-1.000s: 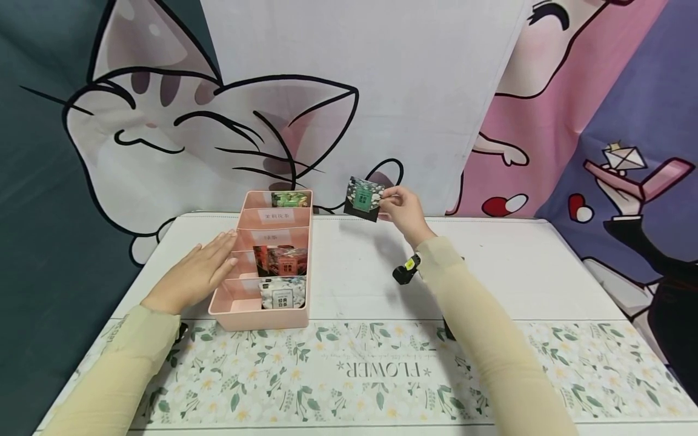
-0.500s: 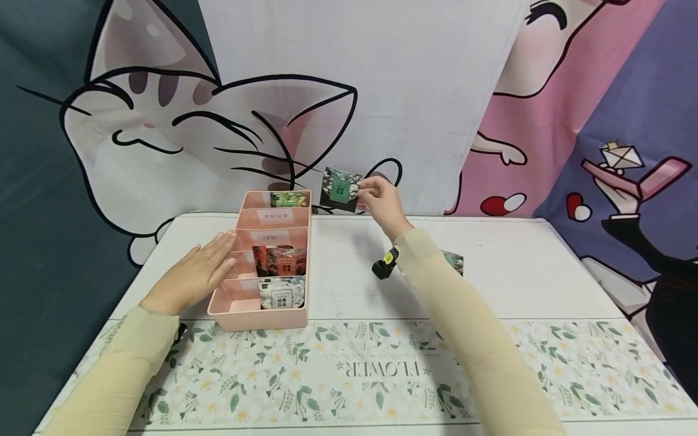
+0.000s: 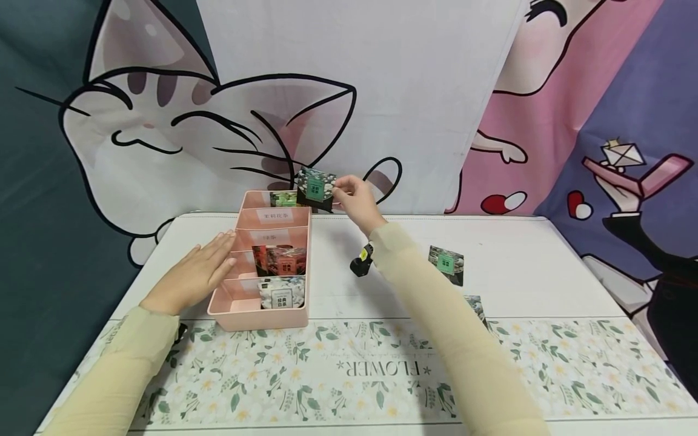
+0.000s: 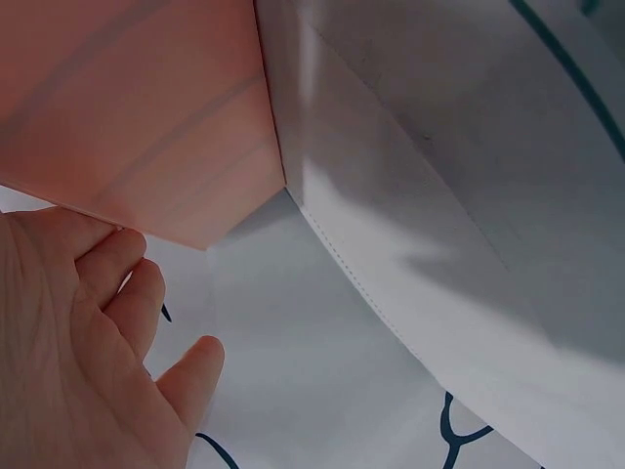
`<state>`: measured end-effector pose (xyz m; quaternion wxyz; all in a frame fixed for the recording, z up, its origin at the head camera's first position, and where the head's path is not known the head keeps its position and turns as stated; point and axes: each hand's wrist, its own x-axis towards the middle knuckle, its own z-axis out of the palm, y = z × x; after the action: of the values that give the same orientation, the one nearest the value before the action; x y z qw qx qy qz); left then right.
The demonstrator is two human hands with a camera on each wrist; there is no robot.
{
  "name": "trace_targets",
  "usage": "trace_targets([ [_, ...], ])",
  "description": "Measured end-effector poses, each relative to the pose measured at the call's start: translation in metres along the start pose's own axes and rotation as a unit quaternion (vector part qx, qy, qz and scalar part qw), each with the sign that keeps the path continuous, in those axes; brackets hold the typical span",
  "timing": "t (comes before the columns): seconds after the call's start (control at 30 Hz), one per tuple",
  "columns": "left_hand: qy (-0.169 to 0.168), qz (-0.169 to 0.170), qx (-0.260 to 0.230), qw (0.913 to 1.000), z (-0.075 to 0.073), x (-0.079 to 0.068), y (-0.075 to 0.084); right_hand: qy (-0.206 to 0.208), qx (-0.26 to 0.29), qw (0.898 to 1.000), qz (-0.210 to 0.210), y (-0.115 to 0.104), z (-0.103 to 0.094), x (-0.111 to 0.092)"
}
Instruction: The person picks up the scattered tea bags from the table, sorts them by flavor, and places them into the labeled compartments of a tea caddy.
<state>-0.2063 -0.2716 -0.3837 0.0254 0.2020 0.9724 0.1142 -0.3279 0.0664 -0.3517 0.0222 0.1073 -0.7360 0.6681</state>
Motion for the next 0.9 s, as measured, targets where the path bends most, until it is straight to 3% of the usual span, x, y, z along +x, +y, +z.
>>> trace_targets([
  [0.47, 0.004, 0.0, -0.009, 1.0, 0.0, -0.001, -0.002, -0.035, -0.014, 0.999, -0.017, -0.003, 0.039, 0.005],
  [0.9, 0.002, -0.001, -0.012, 0.9999, 0.001, -0.001, -0.002, -0.04, -0.156, 0.987, -0.009, 0.009, 0.045, 0.005],
])
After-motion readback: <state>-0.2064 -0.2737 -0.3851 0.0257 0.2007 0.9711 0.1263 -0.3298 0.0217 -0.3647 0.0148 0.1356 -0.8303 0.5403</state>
